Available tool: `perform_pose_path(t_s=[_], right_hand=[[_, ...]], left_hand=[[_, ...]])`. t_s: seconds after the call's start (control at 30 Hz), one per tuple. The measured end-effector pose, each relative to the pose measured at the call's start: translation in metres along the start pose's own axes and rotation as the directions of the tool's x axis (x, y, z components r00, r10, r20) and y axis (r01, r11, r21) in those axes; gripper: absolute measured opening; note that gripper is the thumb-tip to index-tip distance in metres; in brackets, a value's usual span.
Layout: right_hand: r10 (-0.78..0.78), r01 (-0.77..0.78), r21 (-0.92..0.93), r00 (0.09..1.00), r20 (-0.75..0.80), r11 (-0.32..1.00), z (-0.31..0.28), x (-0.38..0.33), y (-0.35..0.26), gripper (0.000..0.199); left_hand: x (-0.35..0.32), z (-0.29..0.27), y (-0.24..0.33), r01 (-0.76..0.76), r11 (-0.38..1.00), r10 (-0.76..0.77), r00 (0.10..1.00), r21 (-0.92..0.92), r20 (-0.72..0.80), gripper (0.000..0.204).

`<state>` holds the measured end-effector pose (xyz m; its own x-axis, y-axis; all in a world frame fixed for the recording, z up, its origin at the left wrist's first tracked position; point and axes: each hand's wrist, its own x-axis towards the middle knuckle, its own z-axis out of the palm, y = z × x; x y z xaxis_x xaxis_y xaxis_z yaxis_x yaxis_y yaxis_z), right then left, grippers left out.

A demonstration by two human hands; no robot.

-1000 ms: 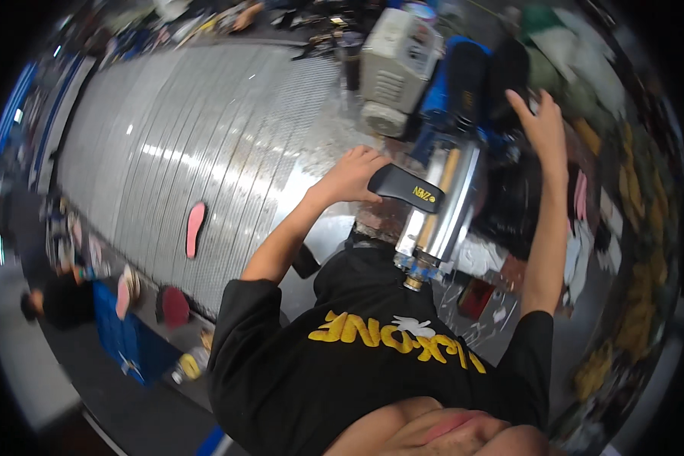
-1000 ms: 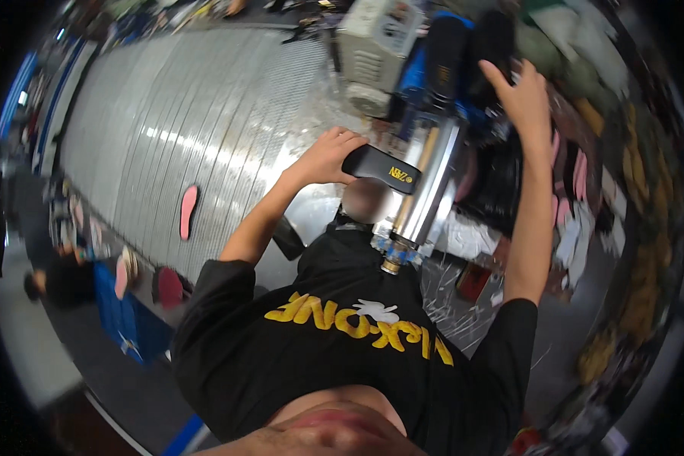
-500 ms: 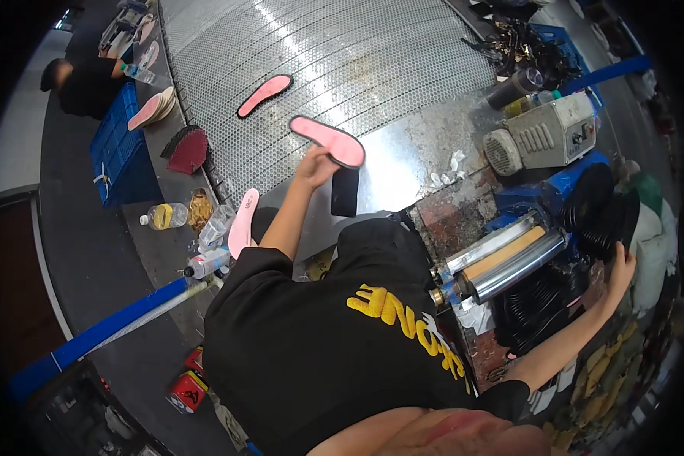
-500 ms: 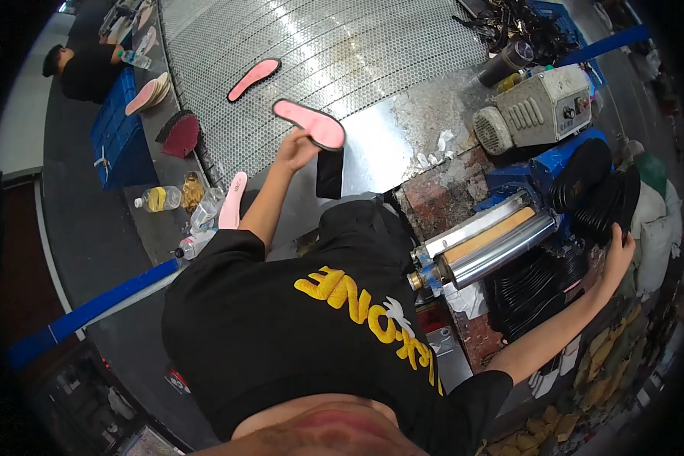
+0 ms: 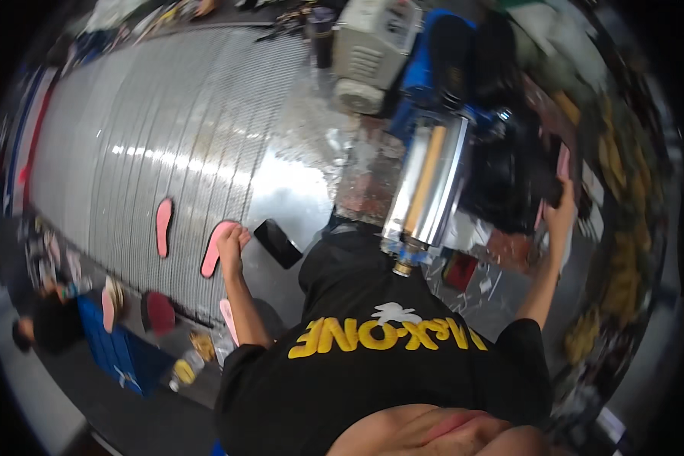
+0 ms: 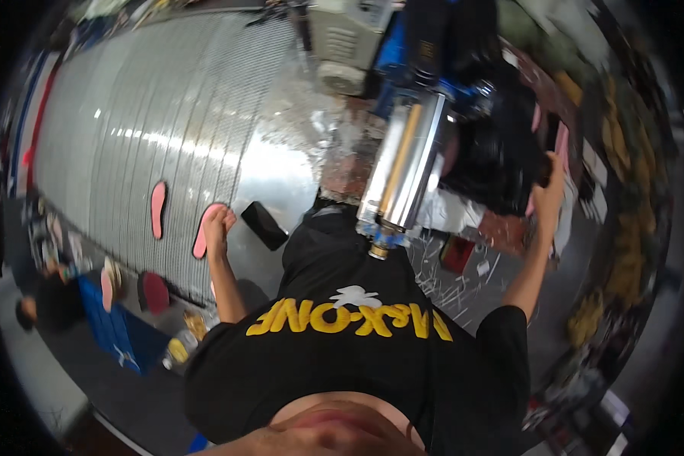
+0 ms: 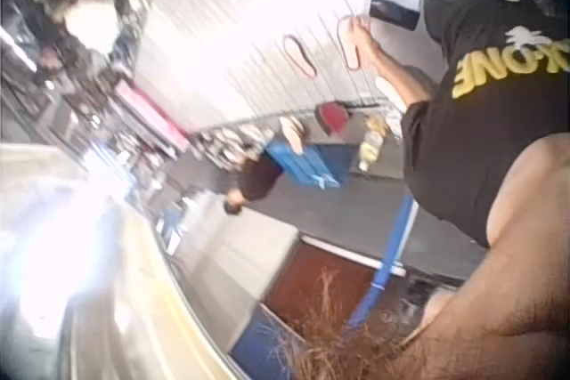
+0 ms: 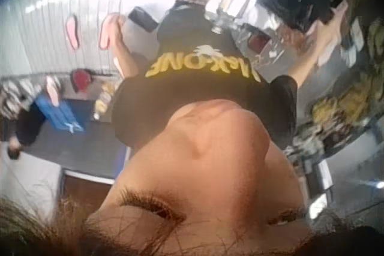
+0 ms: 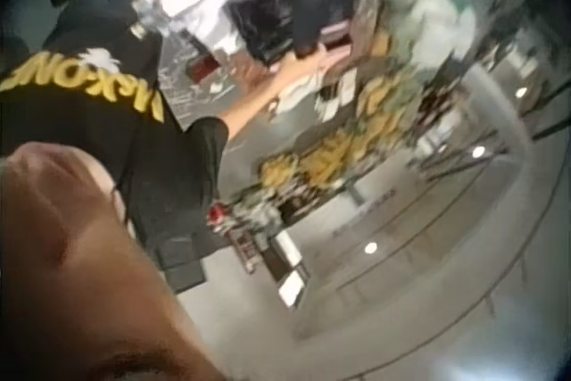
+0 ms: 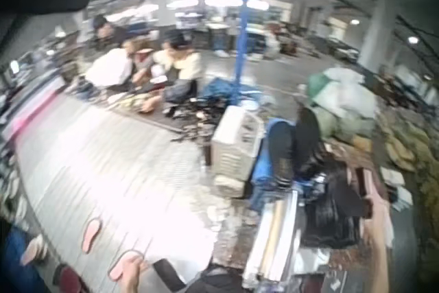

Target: Stack shoe insoles together and feed them into a roller press machine.

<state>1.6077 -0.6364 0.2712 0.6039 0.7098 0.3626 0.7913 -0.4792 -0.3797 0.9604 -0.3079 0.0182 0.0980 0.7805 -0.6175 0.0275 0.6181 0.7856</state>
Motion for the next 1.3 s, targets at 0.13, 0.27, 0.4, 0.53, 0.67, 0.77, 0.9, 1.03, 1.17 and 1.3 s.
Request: perform_pose_path(t_s=[0.13, 0.27, 0.4, 0.53, 0.67, 0.77, 0.9, 1.03, 1.17, 1.3], right_hand=[[0.061, -0.042, -0.154, 0.991, 0.122, 0.987, 0.011, -0.063, -0.012, 0.061], [0.114, -0.105, -0.053, 0.964, 0.239, 0.993, 0.05, -0.069, -0.069, 0.063], [-0.016, -0.048, 0.15, 0.916, 0.401, 0.987, 0.053, -0.052, -0.107, 0.077], [-0.019, -0.093, 0.282, 0.929, 0.371, 0.955, 0.043, -0.041, -0.133, 0.079], [0.066, -0.179, 0.232, 0.904, 0.423, 0.956, 0.046, -0.063, -0.104, 0.073], [0.048, -0.175, 0.227, 0.878, 0.476, 0.958, 0.058, -0.059, -0.095, 0.065], [-0.05, -0.052, 0.189, 0.867, 0.496, 0.981, 0.068, -0.039, -0.104, 0.051], [0.042, -0.165, 0.209, 0.868, 0.495, 0.964, 0.07, -0.041, -0.095, 0.042], [0.106, -0.274, 0.266, 0.853, 0.511, 0.924, 0.076, -0.055, -0.077, 0.036], [0.081, -0.32, 0.349, 0.828, 0.555, 0.881, 0.086, -0.062, -0.057, 0.032]], left_hand=[[-0.024, 0.153, 0.101, -0.428, 0.836, 0.218, 0.833, 0.343, 0.509, 0.05], [-0.067, 0.291, 0.155, -0.825, 0.553, 0.241, 0.289, 0.113, 0.927, 0.067], [-0.075, 0.345, 0.158, -0.978, 0.148, 0.145, -0.124, -0.145, 0.982, 0.083], [-0.065, 0.339, 0.167, -0.987, -0.065, 0.163, -0.157, -0.149, 0.974, 0.09], [-0.054, 0.328, 0.18, -0.972, -0.167, 0.145, -0.19, -0.165, 0.971, 0.089], [-0.034, 0.301, 0.182, -0.984, -0.156, 0.157, -0.105, -0.08, 0.982, 0.087], [-0.011, 0.251, 0.177, -0.993, -0.042, 0.167, 0.102, 0.111, 0.981, 0.087], [0.027, 0.185, 0.103, -0.554, 0.785, 0.068, 0.524, 0.279, 0.849, 0.065], [0.037, 0.108, 0.022, 0.306, 0.934, -0.154, 0.811, -0.185, 0.564, 0.057], [0.047, 0.086, -0.01, 0.244, 0.824, -0.115, 0.956, -0.511, 0.271, 0.057]])
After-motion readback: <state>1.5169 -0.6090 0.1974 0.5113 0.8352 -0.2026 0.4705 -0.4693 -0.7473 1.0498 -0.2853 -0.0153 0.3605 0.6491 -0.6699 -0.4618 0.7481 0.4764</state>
